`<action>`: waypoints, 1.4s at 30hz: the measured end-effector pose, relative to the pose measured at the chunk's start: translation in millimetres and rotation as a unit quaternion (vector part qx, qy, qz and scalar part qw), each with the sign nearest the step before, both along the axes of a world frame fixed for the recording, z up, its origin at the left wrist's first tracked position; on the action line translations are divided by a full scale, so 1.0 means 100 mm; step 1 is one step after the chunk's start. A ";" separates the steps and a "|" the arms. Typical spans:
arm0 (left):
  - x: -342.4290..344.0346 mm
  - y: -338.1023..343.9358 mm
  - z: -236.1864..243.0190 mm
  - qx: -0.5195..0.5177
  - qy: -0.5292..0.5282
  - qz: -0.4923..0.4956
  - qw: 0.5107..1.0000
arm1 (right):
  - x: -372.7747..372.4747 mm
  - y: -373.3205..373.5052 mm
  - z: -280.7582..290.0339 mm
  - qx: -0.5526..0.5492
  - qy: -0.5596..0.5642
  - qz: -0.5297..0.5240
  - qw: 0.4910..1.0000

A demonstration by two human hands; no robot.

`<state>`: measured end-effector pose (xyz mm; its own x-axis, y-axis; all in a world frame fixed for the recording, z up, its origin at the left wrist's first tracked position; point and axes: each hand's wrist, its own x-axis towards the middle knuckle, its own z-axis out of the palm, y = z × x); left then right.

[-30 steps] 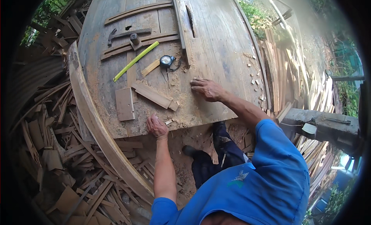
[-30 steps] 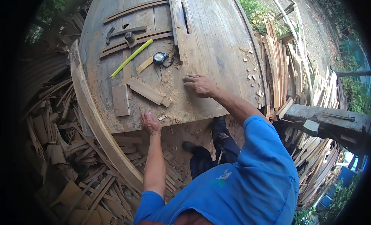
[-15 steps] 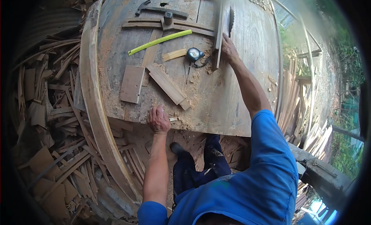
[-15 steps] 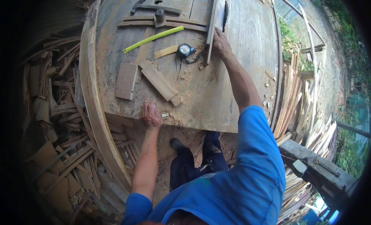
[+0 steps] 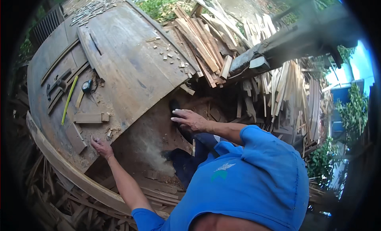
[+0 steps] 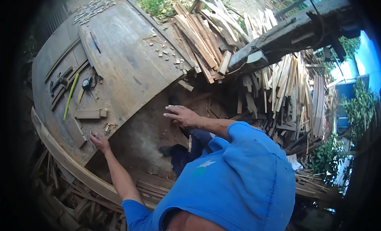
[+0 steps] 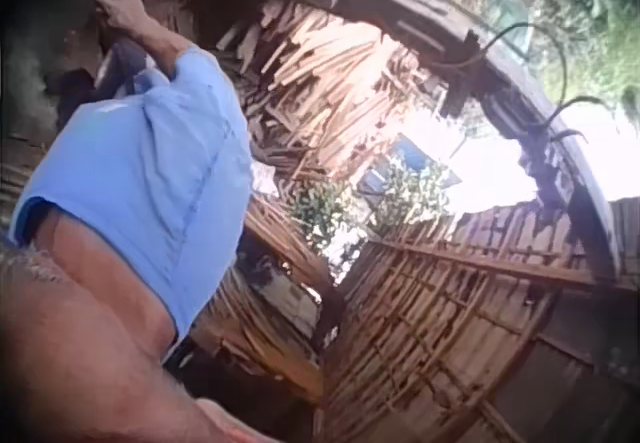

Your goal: The person uses a table saw to cut thin strips and larger pieces of wood, measuring with a tape measure and guiding the wood through the blade by hand.

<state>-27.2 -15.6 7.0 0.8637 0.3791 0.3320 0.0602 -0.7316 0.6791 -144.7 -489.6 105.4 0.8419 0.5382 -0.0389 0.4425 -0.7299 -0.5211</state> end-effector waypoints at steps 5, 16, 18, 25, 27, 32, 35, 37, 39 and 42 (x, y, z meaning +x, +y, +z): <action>-1.53 -0.47 0.36 0.070 -0.043 -0.026 0.996 | -0.59 -2.38 1.01 -0.287 -0.222 -0.461 0.810; -4.59 -1.22 0.96 0.021 0.327 0.116 0.938 | -0.67 -4.40 0.77 -0.444 -0.252 -0.451 0.732; -4.73 -1.16 1.11 0.053 0.289 0.160 0.942 | -0.54 -4.41 0.63 -0.433 -0.326 -0.413 0.732; -4.63 -1.41 1.34 0.074 0.205 0.265 0.939 | -0.65 -4.81 0.81 -0.376 -0.286 -0.345 0.811; -4.65 -1.45 1.31 0.064 0.185 0.269 0.943 | -0.64 -4.81 0.89 -0.365 -0.280 -0.344 0.818; -4.85 -1.14 0.98 0.091 0.197 0.319 0.923 | -0.52 -4.78 0.91 -0.369 -0.265 -0.350 0.819; -4.95 -0.82 0.95 0.059 0.186 0.331 0.923 | -0.52 -4.55 0.91 -0.401 -0.231 -0.369 0.806; -4.93 -0.38 0.99 0.071 0.205 0.352 0.911 | -0.58 -4.31 0.91 -0.437 -0.200 -0.404 0.779; -4.69 -0.07 1.01 0.072 0.237 0.339 0.908 | -0.66 -4.15 0.94 -0.455 -0.223 -0.417 0.754; -4.36 0.22 0.98 0.045 0.309 0.343 0.886 | -0.70 -3.49 0.97 -0.431 -0.199 -0.376 0.796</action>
<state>-463.4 6.8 105.5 0.4672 0.8815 -0.0688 0.8518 -0.4279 0.3023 -214.4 -839.1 202.5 0.9511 -0.2071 0.2292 -0.2845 -0.8762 0.3891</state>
